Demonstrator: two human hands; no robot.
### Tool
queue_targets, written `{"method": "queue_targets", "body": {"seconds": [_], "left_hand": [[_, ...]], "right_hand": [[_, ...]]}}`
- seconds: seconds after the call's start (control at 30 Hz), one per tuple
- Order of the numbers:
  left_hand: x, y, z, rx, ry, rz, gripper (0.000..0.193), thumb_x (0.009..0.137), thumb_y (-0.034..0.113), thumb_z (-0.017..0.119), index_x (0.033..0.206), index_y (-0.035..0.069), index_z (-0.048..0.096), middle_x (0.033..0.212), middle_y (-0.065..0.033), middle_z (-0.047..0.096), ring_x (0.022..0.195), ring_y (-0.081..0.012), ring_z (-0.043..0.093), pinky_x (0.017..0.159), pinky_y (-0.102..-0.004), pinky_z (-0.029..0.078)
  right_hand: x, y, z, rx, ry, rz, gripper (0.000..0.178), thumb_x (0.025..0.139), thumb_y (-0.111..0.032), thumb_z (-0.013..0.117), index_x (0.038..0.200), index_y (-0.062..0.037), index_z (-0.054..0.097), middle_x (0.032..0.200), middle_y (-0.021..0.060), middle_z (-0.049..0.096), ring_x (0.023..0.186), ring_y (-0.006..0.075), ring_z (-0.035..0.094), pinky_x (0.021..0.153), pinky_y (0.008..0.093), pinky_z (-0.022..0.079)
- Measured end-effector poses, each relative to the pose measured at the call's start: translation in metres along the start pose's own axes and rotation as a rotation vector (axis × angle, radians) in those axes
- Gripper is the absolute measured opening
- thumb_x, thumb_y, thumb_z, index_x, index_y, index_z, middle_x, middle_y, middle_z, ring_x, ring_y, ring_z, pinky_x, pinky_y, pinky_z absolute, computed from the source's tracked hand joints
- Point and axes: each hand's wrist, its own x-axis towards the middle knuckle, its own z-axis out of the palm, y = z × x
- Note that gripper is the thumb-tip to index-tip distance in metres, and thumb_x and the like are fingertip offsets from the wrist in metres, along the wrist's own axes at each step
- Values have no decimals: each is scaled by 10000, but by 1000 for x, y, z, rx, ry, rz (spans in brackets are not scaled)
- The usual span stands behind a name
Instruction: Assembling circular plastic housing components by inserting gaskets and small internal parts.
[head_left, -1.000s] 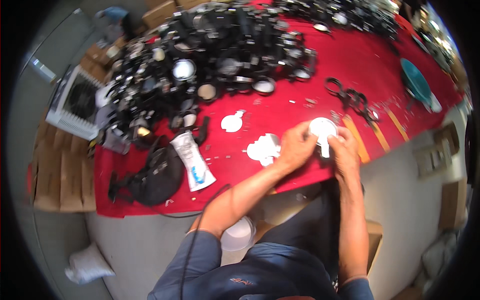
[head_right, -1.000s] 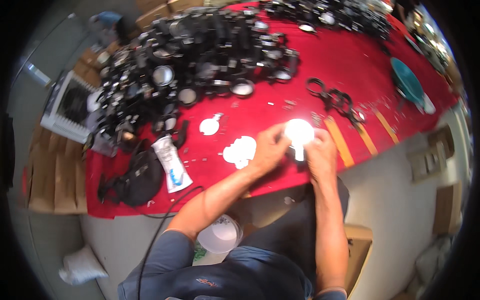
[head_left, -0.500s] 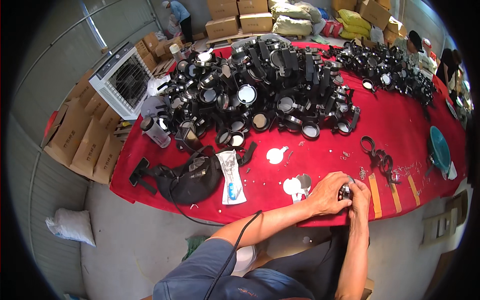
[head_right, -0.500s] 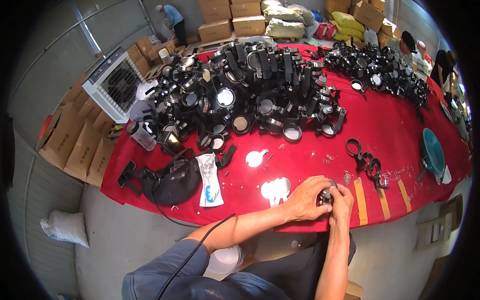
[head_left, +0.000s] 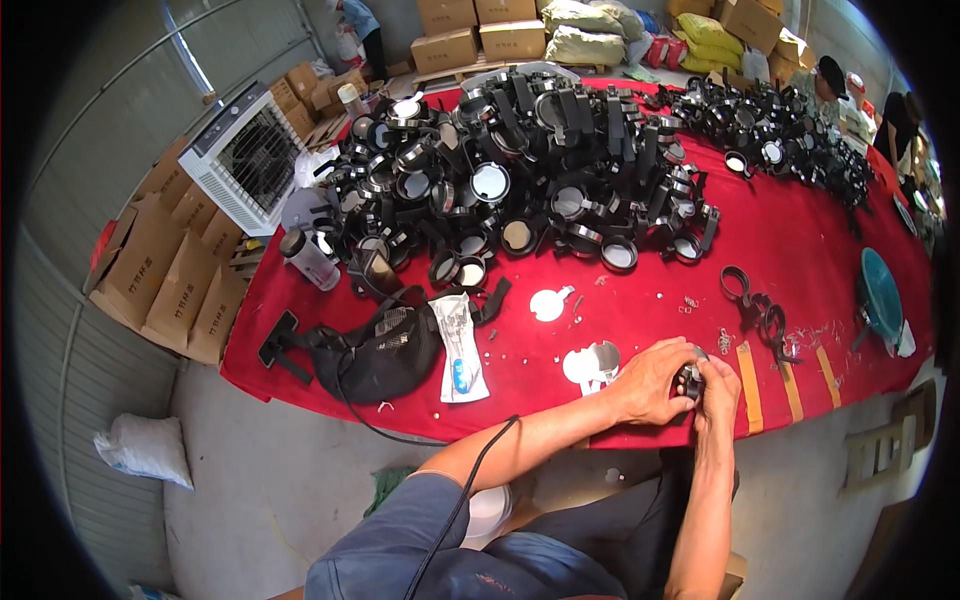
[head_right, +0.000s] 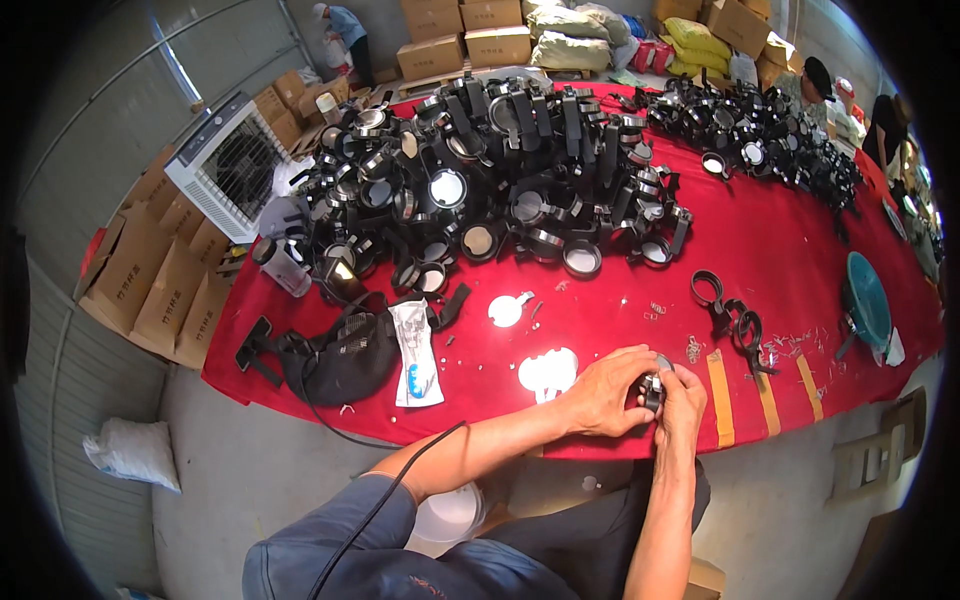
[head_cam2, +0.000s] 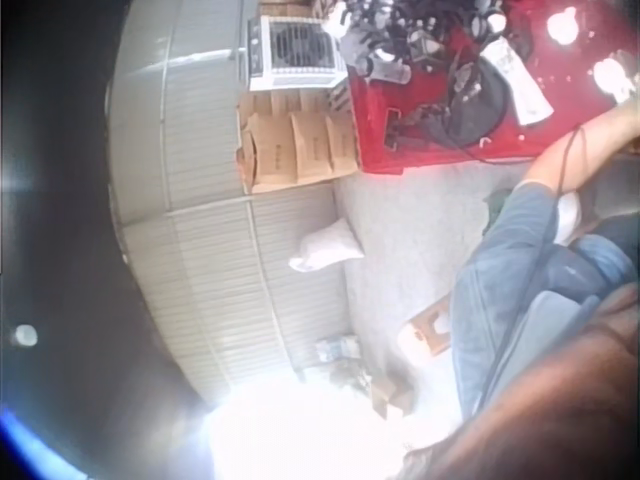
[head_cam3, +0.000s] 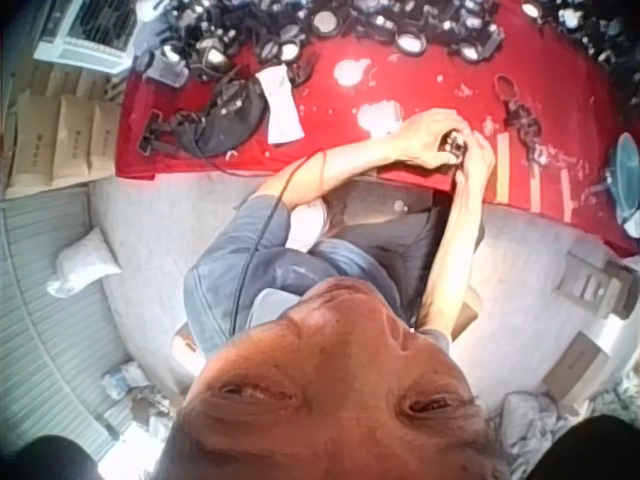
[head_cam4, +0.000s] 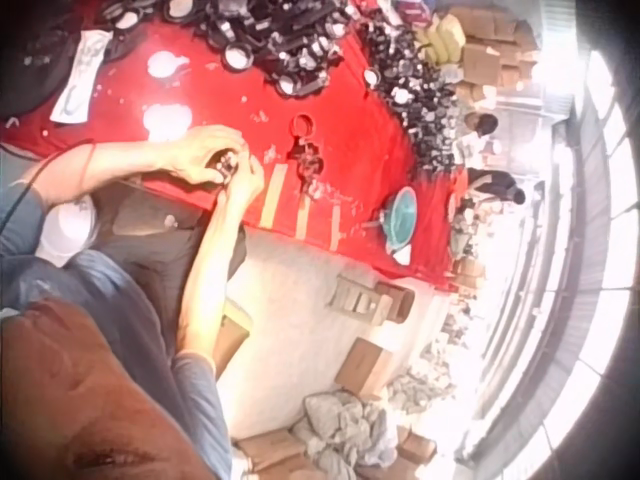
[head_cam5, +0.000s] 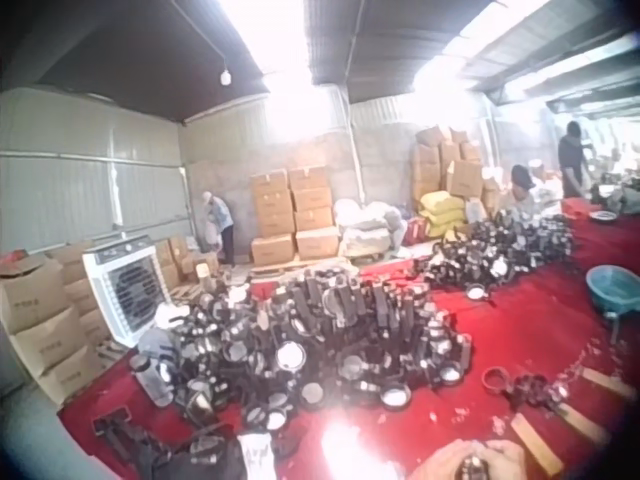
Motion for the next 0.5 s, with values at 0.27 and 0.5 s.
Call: {"method": "queue_targets", "body": {"seconds": [0.27,0.5], "left_hand": [[2,-16,-9,152,74,7,599,716,206,932,1235,37,687,1284,-205,708,1239,-416,666,1094,-464,529],[12,9,-6,151,-69,-112,591,758,212,914,1257,-16,693,1393,-236,678,1352,-408,618,1168,-473,494]], "right_hand": [[-28,-51,1,-301,-10,26,331,1093,-232,642,1269,47,630,960,117,745,732,166,721,578,287,602],[-18,-74,-76,-581,271,-201,195,1030,-105,680,1171,16,738,833,49,740,679,93,678,563,262,535]]}}
